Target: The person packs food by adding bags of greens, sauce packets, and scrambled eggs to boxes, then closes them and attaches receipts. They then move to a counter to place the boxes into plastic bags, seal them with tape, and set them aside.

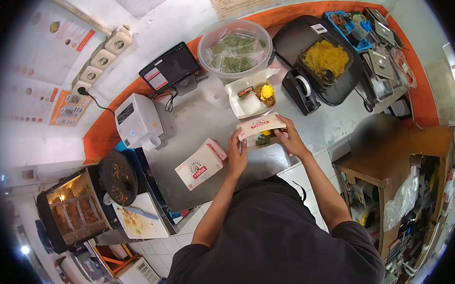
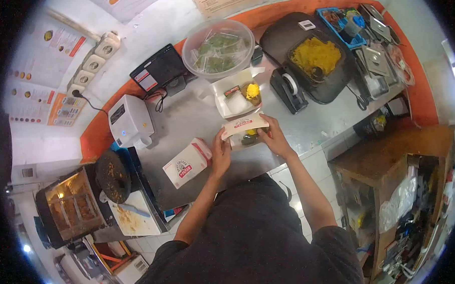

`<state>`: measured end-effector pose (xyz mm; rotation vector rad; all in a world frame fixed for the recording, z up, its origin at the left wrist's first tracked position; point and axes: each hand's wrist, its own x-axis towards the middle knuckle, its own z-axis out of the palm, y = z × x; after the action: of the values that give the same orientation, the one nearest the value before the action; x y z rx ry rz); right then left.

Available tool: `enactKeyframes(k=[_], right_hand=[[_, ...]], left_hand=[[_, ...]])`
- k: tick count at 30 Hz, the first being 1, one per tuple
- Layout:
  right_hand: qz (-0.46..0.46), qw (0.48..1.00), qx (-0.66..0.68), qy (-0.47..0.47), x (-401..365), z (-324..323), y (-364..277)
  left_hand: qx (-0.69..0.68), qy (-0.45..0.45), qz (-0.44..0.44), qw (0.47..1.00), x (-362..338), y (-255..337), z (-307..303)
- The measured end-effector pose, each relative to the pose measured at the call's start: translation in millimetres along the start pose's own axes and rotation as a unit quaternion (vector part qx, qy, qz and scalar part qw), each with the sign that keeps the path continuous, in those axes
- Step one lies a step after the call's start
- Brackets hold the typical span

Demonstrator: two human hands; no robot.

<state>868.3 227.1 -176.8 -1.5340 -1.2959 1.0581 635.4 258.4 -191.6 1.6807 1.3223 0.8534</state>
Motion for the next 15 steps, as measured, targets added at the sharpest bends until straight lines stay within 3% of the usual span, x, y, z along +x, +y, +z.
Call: enactKeyframes(k=[2,6,8,11,15], right_hand=[[0.015,0.994,0.109,0.000,-3,3,-1],[0.027,0.995,0.091,-0.009,-3,2,11],[0.060,0.982,0.163,-0.074,-10,4,15],[-0.020,0.990,0.121,-0.063,-13,10,43],[-0.021,0.983,0.130,-0.132,-13,-9,40]], left_hand=[[-0.203,-0.011,-0.051,0.978,-3,-12,8],[-0.185,-0.038,-0.061,0.980,-5,-15,6],[-0.219,-0.060,-0.036,0.973,-10,-20,6],[-0.250,-0.105,-0.023,0.962,-15,-18,2],[-0.185,-0.133,0.007,0.974,-23,-25,0]])
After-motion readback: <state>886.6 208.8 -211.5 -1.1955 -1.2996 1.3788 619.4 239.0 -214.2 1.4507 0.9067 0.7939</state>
